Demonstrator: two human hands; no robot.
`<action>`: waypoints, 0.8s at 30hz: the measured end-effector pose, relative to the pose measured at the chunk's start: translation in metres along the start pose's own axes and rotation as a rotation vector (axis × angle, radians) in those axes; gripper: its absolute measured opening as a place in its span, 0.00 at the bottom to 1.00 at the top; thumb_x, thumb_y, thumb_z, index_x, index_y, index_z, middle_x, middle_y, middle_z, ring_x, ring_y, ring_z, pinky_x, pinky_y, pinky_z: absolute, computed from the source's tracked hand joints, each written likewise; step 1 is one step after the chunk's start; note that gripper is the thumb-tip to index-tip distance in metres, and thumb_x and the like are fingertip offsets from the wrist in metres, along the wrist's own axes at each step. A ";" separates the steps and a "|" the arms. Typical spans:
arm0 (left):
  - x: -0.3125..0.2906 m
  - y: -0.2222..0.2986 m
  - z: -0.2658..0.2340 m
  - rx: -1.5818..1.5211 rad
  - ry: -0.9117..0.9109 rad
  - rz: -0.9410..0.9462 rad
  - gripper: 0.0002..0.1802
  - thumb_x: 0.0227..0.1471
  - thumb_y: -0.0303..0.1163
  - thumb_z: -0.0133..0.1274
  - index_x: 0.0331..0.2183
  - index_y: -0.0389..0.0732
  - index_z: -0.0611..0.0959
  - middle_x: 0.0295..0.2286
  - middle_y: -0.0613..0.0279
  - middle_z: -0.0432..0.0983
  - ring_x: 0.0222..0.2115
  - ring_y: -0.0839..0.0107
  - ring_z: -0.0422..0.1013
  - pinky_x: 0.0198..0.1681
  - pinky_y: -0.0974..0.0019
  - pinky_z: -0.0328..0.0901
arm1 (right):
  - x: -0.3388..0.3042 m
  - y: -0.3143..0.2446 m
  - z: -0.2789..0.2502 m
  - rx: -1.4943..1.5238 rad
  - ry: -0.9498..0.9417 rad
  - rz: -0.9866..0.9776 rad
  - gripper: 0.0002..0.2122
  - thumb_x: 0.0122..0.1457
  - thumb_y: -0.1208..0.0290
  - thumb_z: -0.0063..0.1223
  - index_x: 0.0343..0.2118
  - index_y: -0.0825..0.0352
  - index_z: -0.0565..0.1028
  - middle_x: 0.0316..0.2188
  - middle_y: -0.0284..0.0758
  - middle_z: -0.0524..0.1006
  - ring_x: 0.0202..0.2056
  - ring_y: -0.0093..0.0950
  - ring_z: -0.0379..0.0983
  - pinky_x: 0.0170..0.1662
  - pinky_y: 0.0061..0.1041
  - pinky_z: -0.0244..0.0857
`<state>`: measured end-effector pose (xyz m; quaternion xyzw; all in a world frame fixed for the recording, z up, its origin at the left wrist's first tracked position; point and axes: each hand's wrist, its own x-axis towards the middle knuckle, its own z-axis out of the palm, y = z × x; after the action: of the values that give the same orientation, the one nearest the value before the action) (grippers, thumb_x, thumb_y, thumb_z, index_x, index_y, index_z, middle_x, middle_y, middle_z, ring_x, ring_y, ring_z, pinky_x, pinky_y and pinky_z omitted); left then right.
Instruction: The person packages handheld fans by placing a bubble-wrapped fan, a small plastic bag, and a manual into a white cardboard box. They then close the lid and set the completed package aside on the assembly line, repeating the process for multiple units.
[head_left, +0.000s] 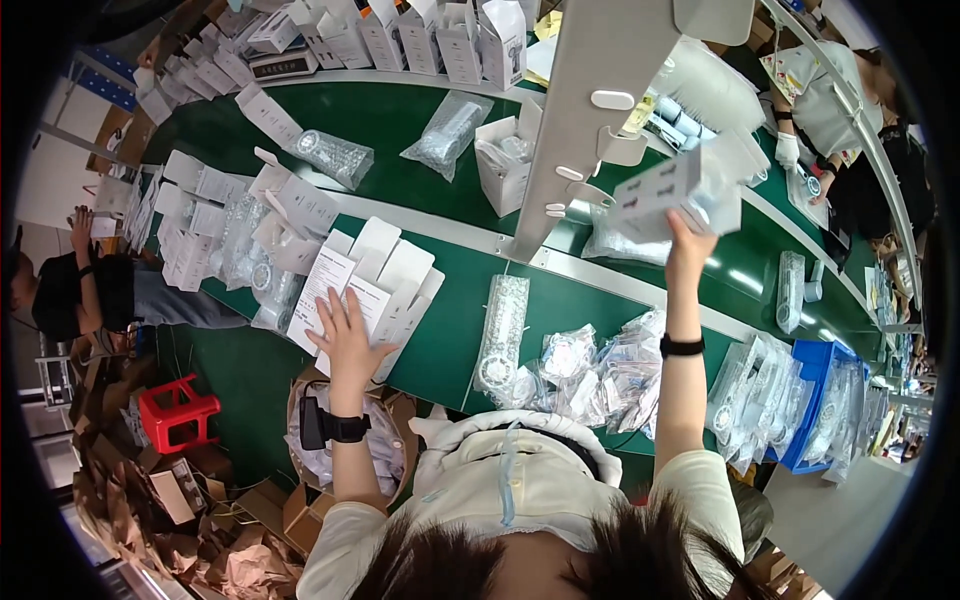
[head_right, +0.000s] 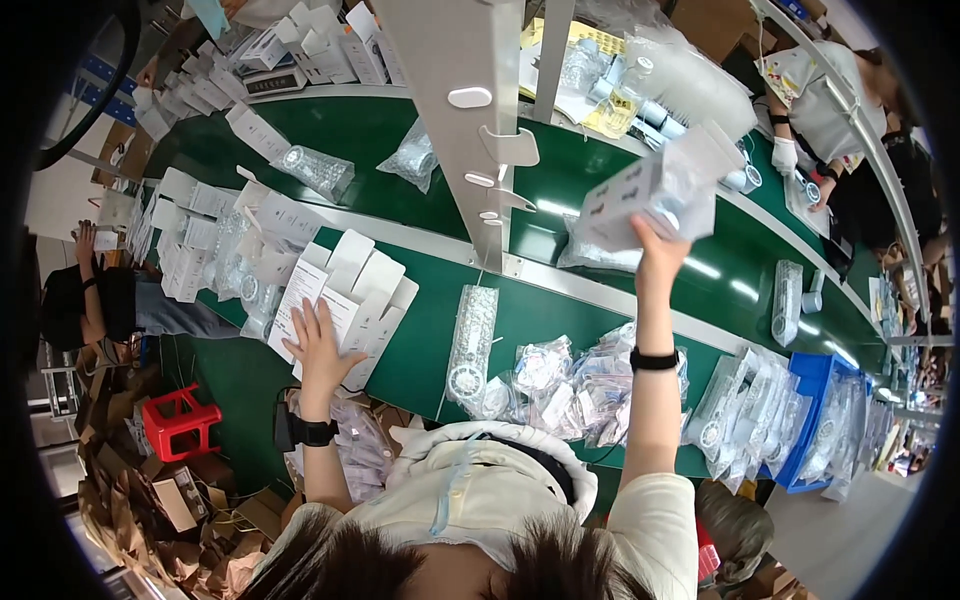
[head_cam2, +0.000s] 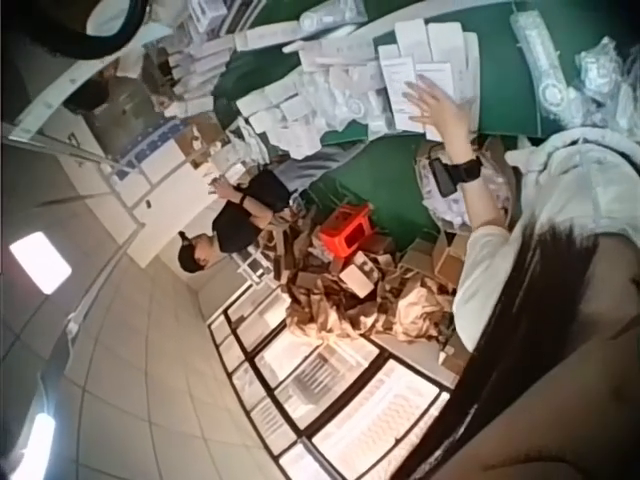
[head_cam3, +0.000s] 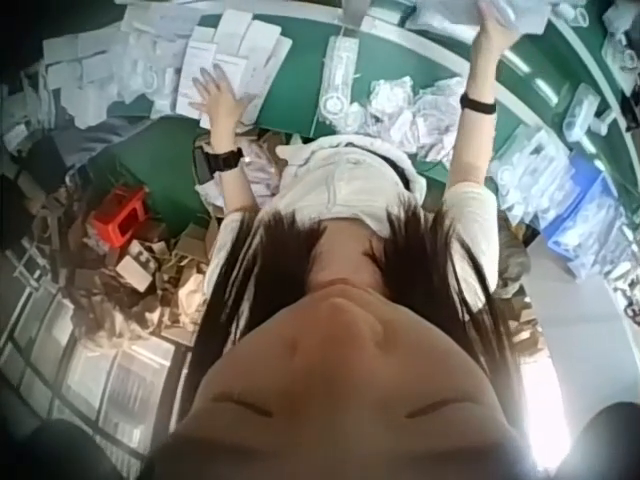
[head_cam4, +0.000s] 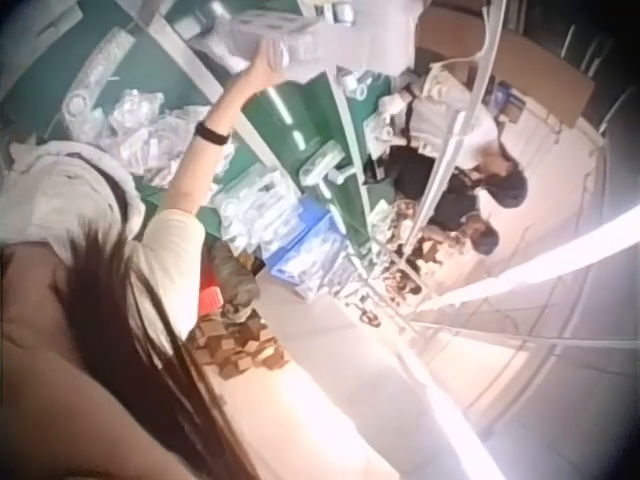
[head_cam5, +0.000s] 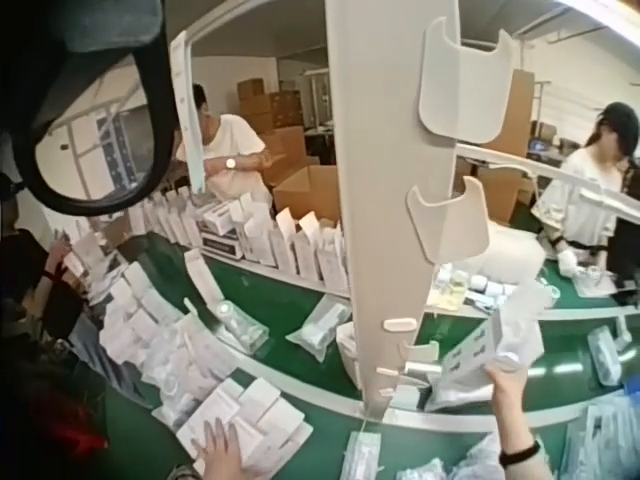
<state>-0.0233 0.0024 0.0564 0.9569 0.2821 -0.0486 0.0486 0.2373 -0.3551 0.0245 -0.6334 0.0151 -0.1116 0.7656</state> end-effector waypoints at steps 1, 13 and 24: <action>-0.001 -0.008 0.011 -0.001 -0.005 0.017 0.55 0.26 0.30 0.64 0.55 0.41 0.51 0.56 0.47 0.36 0.57 0.47 0.33 0.51 0.35 0.37 | 0.016 0.007 0.026 -0.036 0.039 -0.113 0.25 0.40 0.80 0.58 0.45 0.73 0.63 0.40 0.38 0.69 0.40 0.26 0.66 0.43 0.23 0.60; -0.046 0.053 0.012 -0.409 0.331 0.021 0.56 0.26 0.29 0.64 0.55 0.36 0.48 0.51 0.42 0.46 0.48 0.45 0.48 0.50 0.46 0.45 | -0.025 0.077 0.069 -0.793 0.082 -0.306 0.31 0.43 0.69 0.59 0.50 0.71 0.57 0.36 0.42 0.66 0.38 0.36 0.65 0.42 0.29 0.59; -0.056 0.080 0.068 -0.167 0.074 0.144 0.47 0.34 0.39 0.60 0.53 0.37 0.53 0.48 0.44 0.50 0.44 0.49 0.52 0.45 0.52 0.51 | -0.195 0.087 0.098 -0.989 -0.650 0.298 0.45 0.38 0.68 0.59 0.57 0.67 0.40 0.42 0.55 0.62 0.41 0.50 0.64 0.43 0.36 0.61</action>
<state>-0.0314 -0.1028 0.0007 0.9685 0.2172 0.0141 0.1212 0.0769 -0.2087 -0.0641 -0.9065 -0.0809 0.2162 0.3535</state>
